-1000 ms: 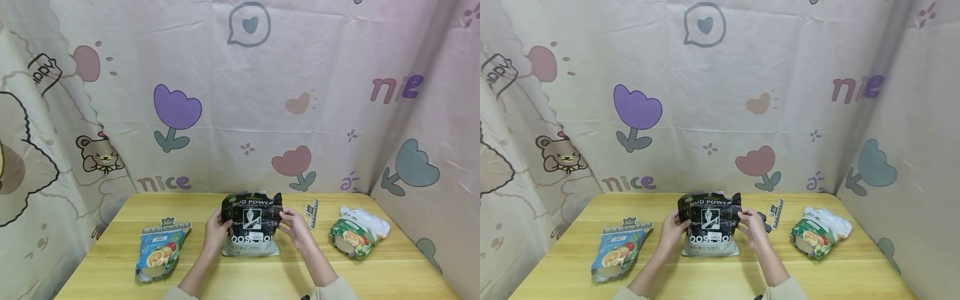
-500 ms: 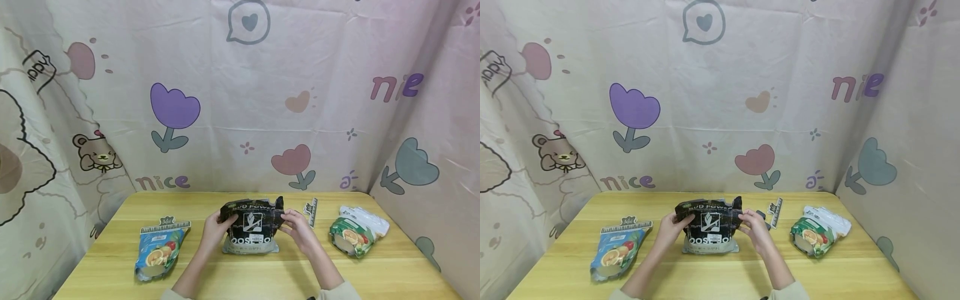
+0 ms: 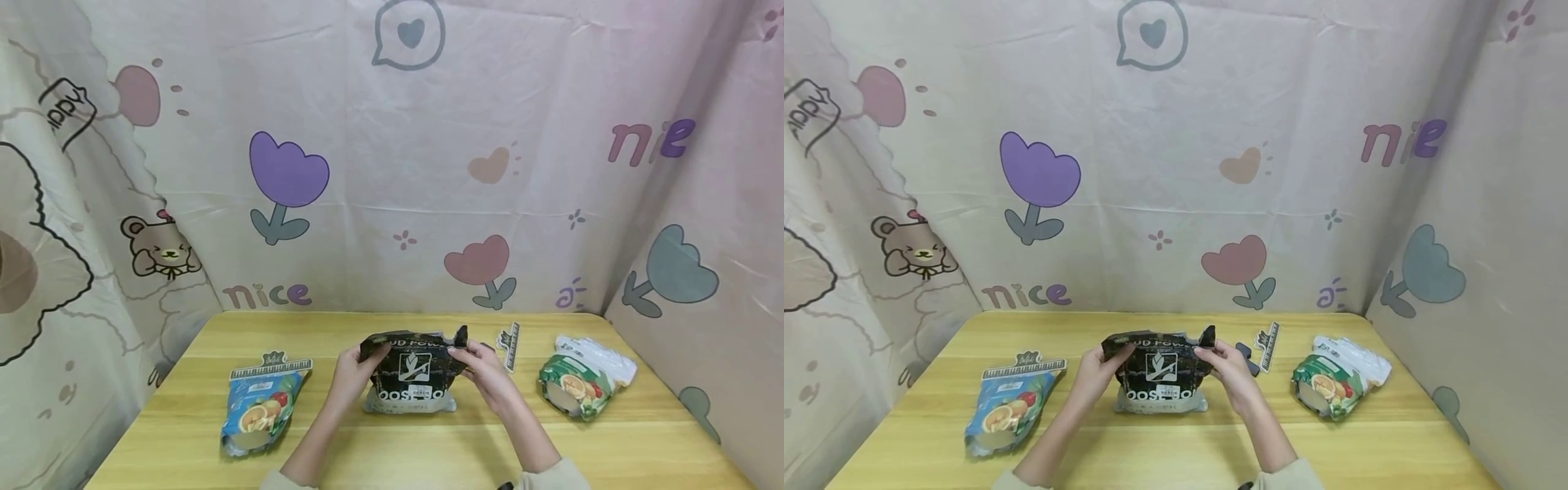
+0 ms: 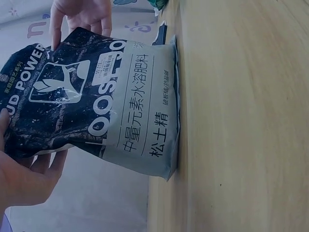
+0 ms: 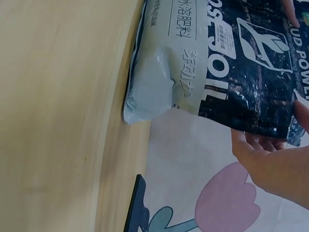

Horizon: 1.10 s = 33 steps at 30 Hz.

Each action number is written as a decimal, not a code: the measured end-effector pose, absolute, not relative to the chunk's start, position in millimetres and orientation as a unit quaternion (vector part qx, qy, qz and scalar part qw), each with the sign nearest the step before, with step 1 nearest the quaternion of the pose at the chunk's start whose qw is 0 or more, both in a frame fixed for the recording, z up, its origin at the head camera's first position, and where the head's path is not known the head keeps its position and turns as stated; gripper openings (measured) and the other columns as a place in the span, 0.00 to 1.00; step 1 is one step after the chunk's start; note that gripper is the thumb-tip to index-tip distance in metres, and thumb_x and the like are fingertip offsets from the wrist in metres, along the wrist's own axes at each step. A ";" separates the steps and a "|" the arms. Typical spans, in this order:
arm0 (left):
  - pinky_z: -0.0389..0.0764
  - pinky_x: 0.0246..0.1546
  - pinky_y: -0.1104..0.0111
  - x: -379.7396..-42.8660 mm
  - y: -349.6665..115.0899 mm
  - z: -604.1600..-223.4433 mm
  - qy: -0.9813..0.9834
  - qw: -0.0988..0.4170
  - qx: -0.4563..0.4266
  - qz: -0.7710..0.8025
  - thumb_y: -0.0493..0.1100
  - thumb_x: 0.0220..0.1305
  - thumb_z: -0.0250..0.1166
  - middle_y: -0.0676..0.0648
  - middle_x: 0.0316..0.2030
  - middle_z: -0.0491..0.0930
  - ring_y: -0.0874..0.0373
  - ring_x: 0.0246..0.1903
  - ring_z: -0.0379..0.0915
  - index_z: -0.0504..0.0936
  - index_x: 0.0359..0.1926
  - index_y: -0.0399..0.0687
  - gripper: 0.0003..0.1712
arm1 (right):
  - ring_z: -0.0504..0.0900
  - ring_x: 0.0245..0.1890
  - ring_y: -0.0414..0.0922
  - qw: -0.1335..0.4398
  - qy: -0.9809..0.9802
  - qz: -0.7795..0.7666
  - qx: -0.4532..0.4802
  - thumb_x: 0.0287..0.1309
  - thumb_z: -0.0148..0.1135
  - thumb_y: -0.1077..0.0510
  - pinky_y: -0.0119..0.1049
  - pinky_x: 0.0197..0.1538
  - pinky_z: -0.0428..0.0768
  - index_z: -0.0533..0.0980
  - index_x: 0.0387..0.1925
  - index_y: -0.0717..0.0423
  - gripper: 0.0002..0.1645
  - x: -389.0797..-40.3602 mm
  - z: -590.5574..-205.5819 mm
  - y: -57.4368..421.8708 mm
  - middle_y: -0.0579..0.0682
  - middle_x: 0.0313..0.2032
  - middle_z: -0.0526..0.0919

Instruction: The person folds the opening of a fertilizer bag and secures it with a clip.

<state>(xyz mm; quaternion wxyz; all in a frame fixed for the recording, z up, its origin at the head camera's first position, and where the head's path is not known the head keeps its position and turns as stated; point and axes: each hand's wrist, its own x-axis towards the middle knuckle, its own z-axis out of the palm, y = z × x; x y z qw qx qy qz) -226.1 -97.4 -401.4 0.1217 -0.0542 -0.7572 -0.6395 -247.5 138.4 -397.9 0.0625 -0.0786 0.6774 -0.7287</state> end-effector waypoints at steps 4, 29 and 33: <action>0.76 0.41 0.59 -226.9 -97.8 -399.7 -0.758 0.115 -0.034 -0.641 0.53 0.56 0.65 0.44 0.31 0.83 0.54 0.36 0.77 0.84 0.33 0.37 0.21 | 0.77 0.38 0.43 0.057 0.668 -0.740 -0.053 0.54 0.60 0.63 0.37 0.51 0.71 0.70 0.43 0.68 0.15 -247.9 -393.4 130.2 0.52 0.35 0.80; 0.73 0.39 0.63 -227.2 -99.8 -388.4 -0.758 0.082 0.029 -0.647 0.55 0.61 0.60 0.43 0.28 0.82 0.58 0.30 0.72 0.82 0.31 0.32 0.26 | 0.73 0.49 0.49 -0.303 0.850 -0.388 -0.189 0.47 0.69 0.63 0.48 0.51 0.71 0.78 0.43 0.56 0.18 -232.3 -385.1 114.7 0.52 0.46 0.78; 0.73 0.37 0.64 -228.1 -100.2 -389.3 -0.761 0.087 0.021 -0.643 0.55 0.62 0.59 0.44 0.28 0.82 0.58 0.29 0.72 0.82 0.33 0.33 0.25 | 0.76 0.46 0.45 -0.271 0.874 -0.340 -0.216 0.49 0.68 0.59 0.46 0.48 0.74 0.79 0.42 0.52 0.15 -230.4 -387.6 110.0 0.45 0.43 0.80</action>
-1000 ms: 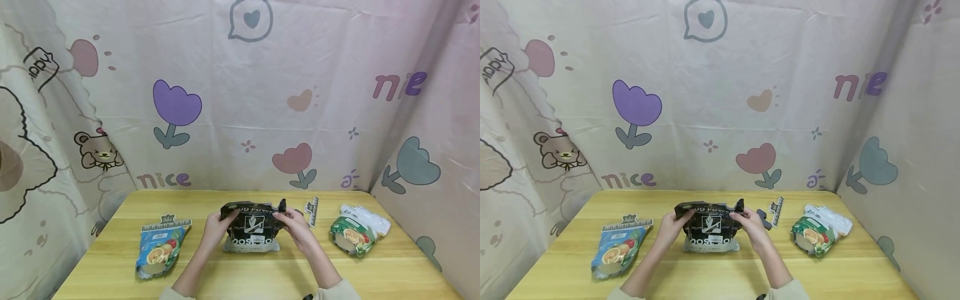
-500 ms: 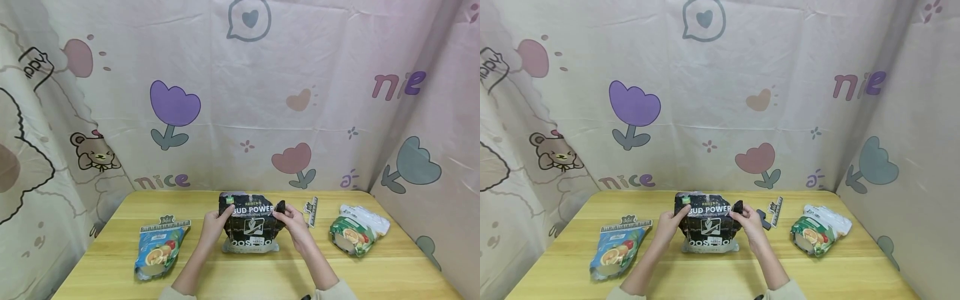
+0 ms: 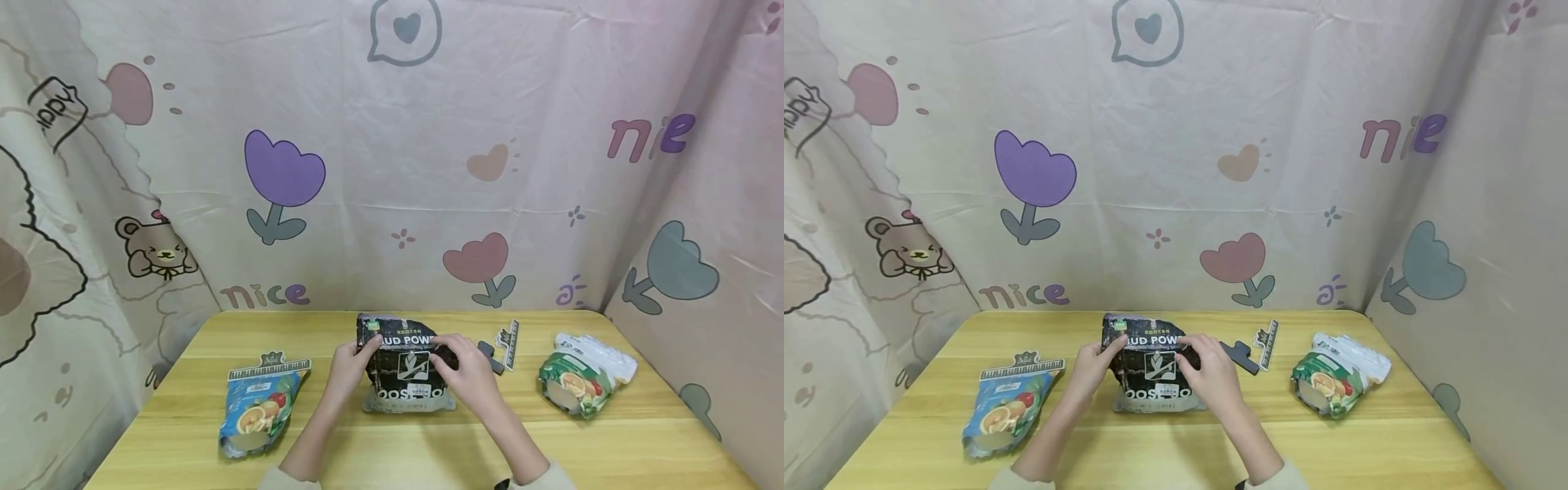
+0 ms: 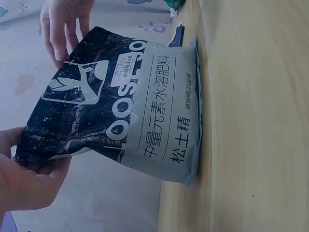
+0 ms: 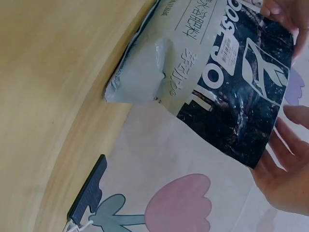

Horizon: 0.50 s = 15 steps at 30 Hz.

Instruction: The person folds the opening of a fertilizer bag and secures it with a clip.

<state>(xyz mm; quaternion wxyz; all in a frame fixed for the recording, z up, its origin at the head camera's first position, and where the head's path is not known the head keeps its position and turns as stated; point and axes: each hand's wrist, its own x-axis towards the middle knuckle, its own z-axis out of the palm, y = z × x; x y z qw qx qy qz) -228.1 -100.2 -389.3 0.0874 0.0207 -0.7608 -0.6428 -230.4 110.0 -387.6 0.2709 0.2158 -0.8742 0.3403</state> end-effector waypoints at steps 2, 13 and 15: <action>0.71 0.32 0.66 -228.3 -100.1 -389.5 -0.768 0.097 0.017 -0.633 0.54 0.62 0.60 0.45 0.26 0.80 0.58 0.27 0.69 0.81 0.32 0.33 0.24 | 0.76 0.46 0.45 0.259 -0.883 0.325 0.219 0.49 0.68 0.59 0.45 0.47 0.74 0.80 0.42 0.51 0.15 -230.6 -389.7 108.3 0.44 0.42 0.80; 0.59 0.58 0.50 -222.1 -88.3 -382.8 -0.839 0.226 -0.046 -0.493 0.44 0.55 0.68 0.39 0.63 0.58 0.44 0.62 0.52 0.57 0.66 0.41 0.42 | 0.78 0.41 0.44 0.249 -0.894 0.304 0.217 0.51 0.67 0.62 0.42 0.42 0.77 0.80 0.39 0.51 0.11 -232.8 -394.7 105.1 0.44 0.38 0.81; 0.53 0.62 0.52 -222.1 -84.8 -383.0 -0.860 0.275 -0.100 -0.419 0.41 0.53 0.69 0.41 0.62 0.61 0.45 0.63 0.51 0.63 0.63 0.39 0.38 | 0.78 0.40 0.44 0.249 -0.894 0.303 0.215 0.51 0.67 0.61 0.42 0.41 0.77 0.80 0.38 0.51 0.10 -233.0 -394.5 105.2 0.43 0.37 0.81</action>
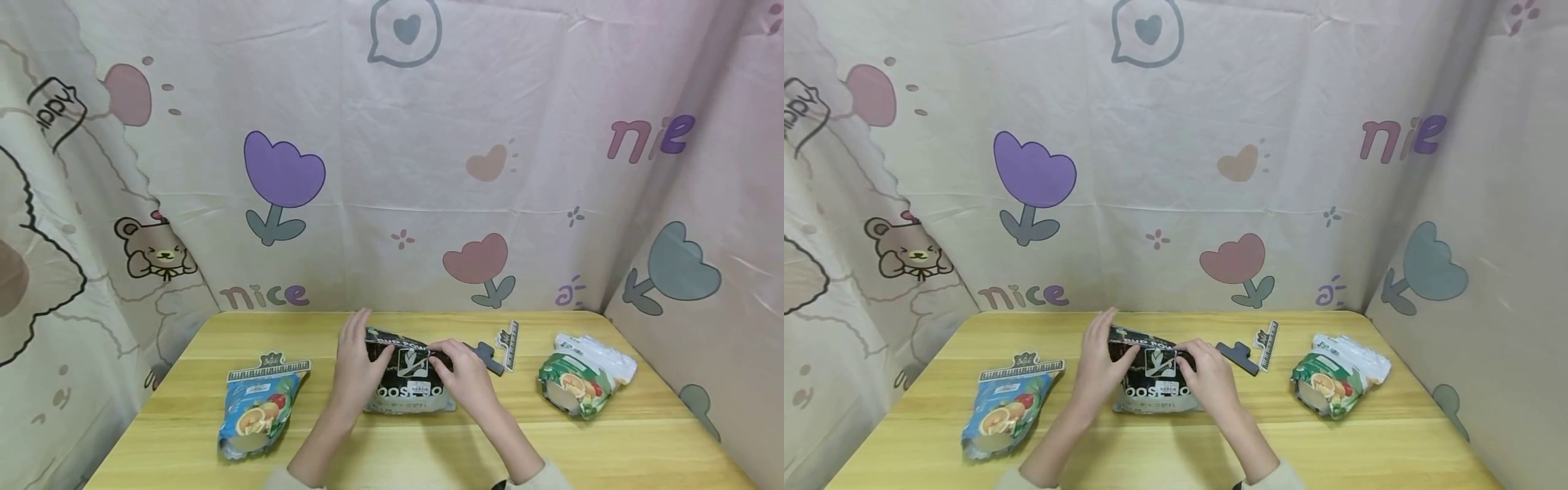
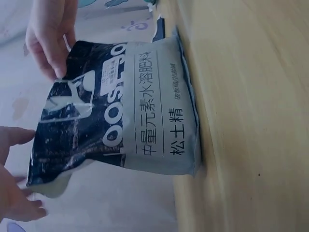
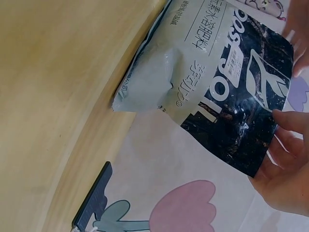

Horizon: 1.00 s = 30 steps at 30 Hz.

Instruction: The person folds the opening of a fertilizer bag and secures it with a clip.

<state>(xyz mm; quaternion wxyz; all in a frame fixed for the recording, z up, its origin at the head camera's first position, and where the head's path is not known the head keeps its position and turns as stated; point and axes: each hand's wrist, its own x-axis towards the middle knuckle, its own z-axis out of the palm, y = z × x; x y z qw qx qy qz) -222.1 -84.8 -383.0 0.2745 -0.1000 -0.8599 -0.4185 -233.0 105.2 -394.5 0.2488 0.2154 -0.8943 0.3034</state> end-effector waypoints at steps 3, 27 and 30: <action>0.45 0.64 0.53 -221.4 -81.1 -383.6 -0.879 0.324 -0.180 -0.301 0.37 0.49 0.70 0.45 0.52 0.74 0.48 0.58 0.62 0.77 0.50 0.40 0.24 | 0.79 0.40 0.44 0.248 -0.895 0.301 0.215 0.51 0.67 0.61 0.42 0.41 0.77 0.80 0.37 0.51 0.09 -232.4 -394.1 105.2 0.43 0.36 0.81; 0.61 0.08 0.75 -228.5 -53.2 -367.2 -0.942 0.225 -0.245 0.049 0.30 0.43 0.65 0.55 0.07 0.61 0.65 0.10 0.52 0.73 0.10 0.50 0.16 | 0.75 0.19 0.37 0.212 -0.921 0.172 0.279 0.44 0.71 0.57 0.28 0.19 0.69 0.82 0.30 0.49 0.08 -239.2 -396.6 96.2 0.42 0.24 0.82; 0.62 0.08 0.74 -230.7 -53.4 -368.0 -0.942 0.228 -0.243 0.040 0.30 0.45 0.66 0.55 0.08 0.61 0.65 0.11 0.51 0.72 0.10 0.50 0.17 | 0.75 0.18 0.37 0.223 -0.920 0.163 0.279 0.43 0.72 0.57 0.28 0.17 0.67 0.83 0.30 0.49 0.08 -240.7 -397.3 95.6 0.42 0.23 0.82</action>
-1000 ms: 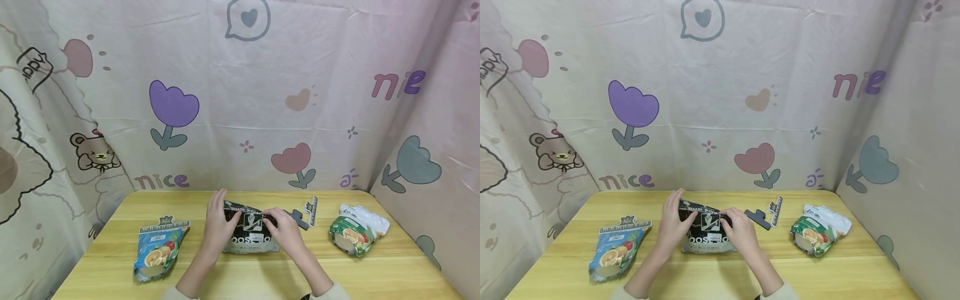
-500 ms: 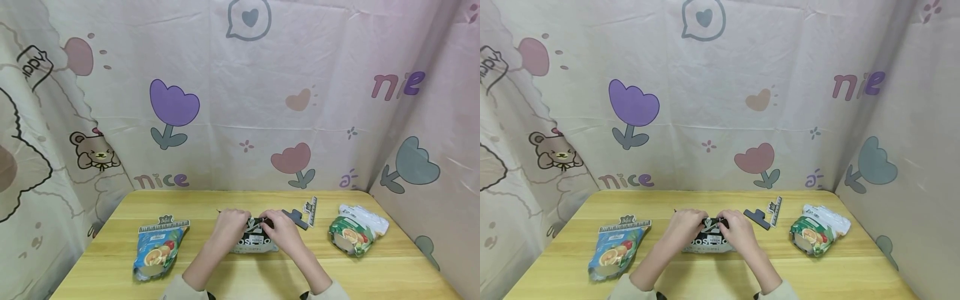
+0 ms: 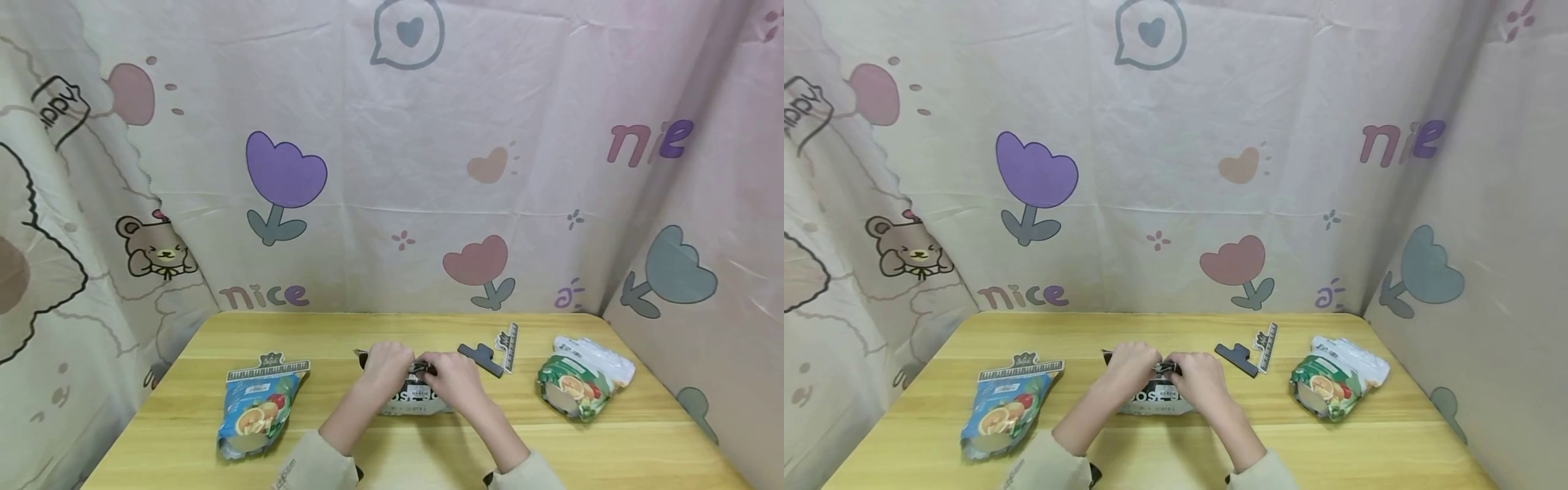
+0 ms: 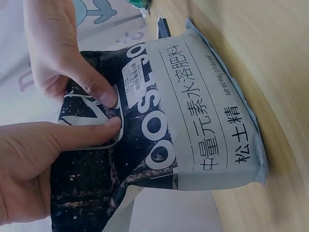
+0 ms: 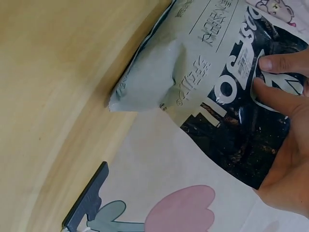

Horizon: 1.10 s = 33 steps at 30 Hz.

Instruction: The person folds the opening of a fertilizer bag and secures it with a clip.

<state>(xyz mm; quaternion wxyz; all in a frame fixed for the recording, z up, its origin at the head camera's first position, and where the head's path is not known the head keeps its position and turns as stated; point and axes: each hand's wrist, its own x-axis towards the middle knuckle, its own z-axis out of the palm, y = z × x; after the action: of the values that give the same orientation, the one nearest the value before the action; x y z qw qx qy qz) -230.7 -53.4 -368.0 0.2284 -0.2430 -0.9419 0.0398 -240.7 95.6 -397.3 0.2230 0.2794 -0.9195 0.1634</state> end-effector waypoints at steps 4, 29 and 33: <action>0.64 0.08 0.74 -233.1 -52.8 -370.3 -0.943 0.229 -0.239 0.026 0.30 0.44 0.66 0.55 0.08 0.63 0.65 0.11 0.53 0.75 0.11 0.51 0.15 | 0.71 0.15 0.35 0.243 -0.916 0.161 0.274 0.42 0.72 0.58 0.27 0.14 0.64 0.83 0.28 0.47 0.07 -244.9 -403.5 95.2 0.41 0.22 0.82; 0.65 0.11 0.76 -234.3 -43.4 -386.1 -0.960 0.232 -0.158 0.005 0.32 0.41 0.71 0.54 0.12 0.73 0.65 0.12 0.59 0.83 0.18 0.53 0.10 | 0.59 0.10 0.32 0.323 -0.898 0.190 0.230 0.31 0.68 0.69 0.24 0.10 0.55 0.84 0.21 0.45 0.15 -252.1 -419.7 91.3 0.40 0.18 0.82; 0.66 0.11 0.74 -234.9 -42.7 -386.7 -0.961 0.231 -0.152 0.003 0.32 0.41 0.70 0.54 0.12 0.73 0.64 0.12 0.61 0.83 0.17 0.54 0.10 | 0.58 0.10 0.31 0.324 -0.898 0.190 0.229 0.31 0.67 0.70 0.24 0.10 0.54 0.84 0.20 0.44 0.17 -252.4 -420.0 90.8 0.40 0.18 0.82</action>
<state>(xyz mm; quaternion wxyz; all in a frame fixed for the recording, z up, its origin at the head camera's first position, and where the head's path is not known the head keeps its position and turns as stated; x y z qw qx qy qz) -234.9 -42.7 -386.7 0.2313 -0.1517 -0.9610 0.0034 -252.4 90.8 -420.0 0.3243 0.2292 -0.8978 0.1902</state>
